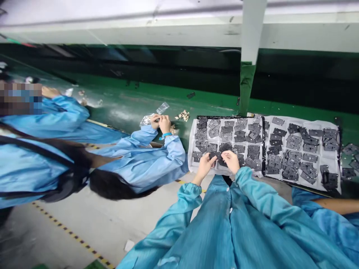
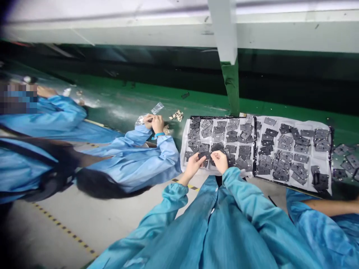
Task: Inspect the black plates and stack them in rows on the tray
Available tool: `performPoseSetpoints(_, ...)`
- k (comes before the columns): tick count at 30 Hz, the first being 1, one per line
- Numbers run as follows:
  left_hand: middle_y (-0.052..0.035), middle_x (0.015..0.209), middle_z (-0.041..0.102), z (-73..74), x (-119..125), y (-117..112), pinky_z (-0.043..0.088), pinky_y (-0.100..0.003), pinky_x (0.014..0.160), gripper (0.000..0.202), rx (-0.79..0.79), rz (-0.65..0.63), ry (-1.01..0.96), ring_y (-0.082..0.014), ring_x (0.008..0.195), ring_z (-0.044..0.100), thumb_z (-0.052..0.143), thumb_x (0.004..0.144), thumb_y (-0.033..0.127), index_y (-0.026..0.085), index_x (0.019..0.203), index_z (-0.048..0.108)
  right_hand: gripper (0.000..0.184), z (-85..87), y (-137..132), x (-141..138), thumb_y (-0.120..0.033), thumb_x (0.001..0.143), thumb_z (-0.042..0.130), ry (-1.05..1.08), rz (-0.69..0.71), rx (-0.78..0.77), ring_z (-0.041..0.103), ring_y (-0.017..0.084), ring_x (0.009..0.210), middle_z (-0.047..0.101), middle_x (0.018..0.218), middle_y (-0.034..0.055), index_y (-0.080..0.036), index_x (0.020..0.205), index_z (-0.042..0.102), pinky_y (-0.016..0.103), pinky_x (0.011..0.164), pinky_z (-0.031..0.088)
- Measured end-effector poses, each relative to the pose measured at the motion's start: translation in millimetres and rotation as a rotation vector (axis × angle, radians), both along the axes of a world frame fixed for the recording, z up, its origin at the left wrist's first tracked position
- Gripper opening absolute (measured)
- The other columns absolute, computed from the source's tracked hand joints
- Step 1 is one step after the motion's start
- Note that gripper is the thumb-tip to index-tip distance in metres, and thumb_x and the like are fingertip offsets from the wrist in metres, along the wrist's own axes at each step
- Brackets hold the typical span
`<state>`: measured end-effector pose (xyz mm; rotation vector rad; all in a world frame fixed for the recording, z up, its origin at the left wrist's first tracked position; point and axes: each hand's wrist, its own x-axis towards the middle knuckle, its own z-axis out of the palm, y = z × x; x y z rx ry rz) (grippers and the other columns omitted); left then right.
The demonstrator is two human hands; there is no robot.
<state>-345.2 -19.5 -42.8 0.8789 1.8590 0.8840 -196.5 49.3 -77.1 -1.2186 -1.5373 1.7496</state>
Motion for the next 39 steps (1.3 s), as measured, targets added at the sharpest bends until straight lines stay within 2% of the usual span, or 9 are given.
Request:
performPoseSetpoints(5,0.0043,0.053,0.059,48.4,16,25,0.041,-0.020,0.044,0.050,0.069,0.133,-0.256,-0.0115,0.041,0.053,0.068,0.080,0.045,0.016,0.117,0.051,0.039,38.2,14,5,-0.049,0.080,0.063,0.220,-0.177,-0.195,0.053,0.011,0.053,0.063,0.069,-0.0010,-0.017,0.102,0.065,0.023,0.050,0.044)
performPoseSetpoints(8,0.0059,0.049,0.057,68.0,28,39,0.040,-0.020,0.042,0.049,0.078,0.057,-0.231,-0.0107,0.039,0.051,0.069,0.081,0.042,0.017,0.119,0.051,0.033,57.0,20,5,-0.046,0.074,0.069,0.325,-0.284,-0.325,0.048,0.010,0.047,0.061,0.062,-0.0022,-0.017,0.091,0.069,0.023,0.045,0.038)
performPoseSetpoints(16,0.0045,0.048,0.054,80.0,36,55,0.036,-0.020,0.037,0.042,0.086,0.087,-0.208,-0.0111,0.037,0.050,0.058,0.087,0.045,0.015,0.117,0.058,0.031,54.8,30,0,-0.046,0.081,0.058,0.255,-0.398,-0.282,0.051,0.012,0.049,0.069,0.077,0.0006,-0.021,0.092,0.074,0.025,0.045,0.041)
performPoseSetpoints(20,0.0044,0.053,0.052,62.0,28,54,0.029,-0.017,0.036,0.031,0.050,0.219,-0.201,-0.0058,0.035,0.041,0.059,0.084,0.040,0.014,0.099,0.068,0.039,37.0,15,-4,-0.047,0.089,0.046,0.046,-0.292,-0.069,0.057,0.014,0.060,0.071,0.086,0.0032,-0.019,0.098,0.072,0.026,0.054,0.047)
performPoseSetpoints(23,0.0017,0.064,0.059,37.6,18,39,0.026,-0.016,0.037,0.026,-0.052,0.304,-0.229,-0.0031,0.039,0.039,0.062,0.078,0.036,0.013,0.086,0.071,0.034,20.2,-7,6,-0.045,0.087,0.050,-0.041,-0.150,0.000,0.058,0.015,0.064,0.069,0.080,0.0020,-0.020,0.085,0.073,0.026,0.061,0.048)
performPoseSetpoints(27,0.0000,0.065,0.060,8.8,3,1,0.025,-0.015,0.038,0.039,-0.188,0.299,-0.328,-0.0032,0.042,0.038,0.067,0.073,0.042,0.010,0.095,0.072,0.021,-5.7,-29,59,-0.036,0.081,0.058,-0.154,-0.008,0.020,0.055,0.014,0.061,0.064,0.073,0.0001,-0.022,0.070,0.069,0.026,0.063,0.045)
performPoseSetpoints(32,0.0017,0.067,0.060,-18.5,-5,-32,0.021,-0.016,0.038,0.057,-0.246,0.315,-0.356,-0.0019,0.038,0.035,0.068,0.072,0.052,0.011,0.111,0.066,0.020,-28.0,-21,126,-0.033,0.084,0.054,-0.418,0.006,0.063,0.055,0.015,0.065,0.062,0.097,0.0062,-0.020,0.089,0.068,0.031,0.073,0.046)
performPoseSetpoints(36,-0.0002,0.069,0.063,-42.6,-1,-22,0.022,-0.018,0.037,0.051,-0.242,0.296,-0.310,-0.0037,0.035,0.036,0.063,0.075,0.050,0.010,0.106,0.064,0.035,-31.5,-3,104,-0.040,0.085,0.059,-0.657,0.074,0.133,0.062,0.019,0.084,0.052,0.123,0.0112,-0.020,0.114,0.061,0.032,0.078,0.047)
performPoseSetpoints(39,-0.0031,0.075,0.069,-54.3,6,-3,0.027,-0.020,0.038,0.037,-0.226,0.261,-0.244,-0.0059,0.037,0.040,0.056,0.079,0.042,0.012,0.100,0.065,0.032,-33.1,11,69,-0.041,0.085,0.063,-0.788,0.133,0.132,0.064,0.021,0.090,0.049,0.126,0.0127,-0.018,0.107,0.061,0.032,0.079,0.047)
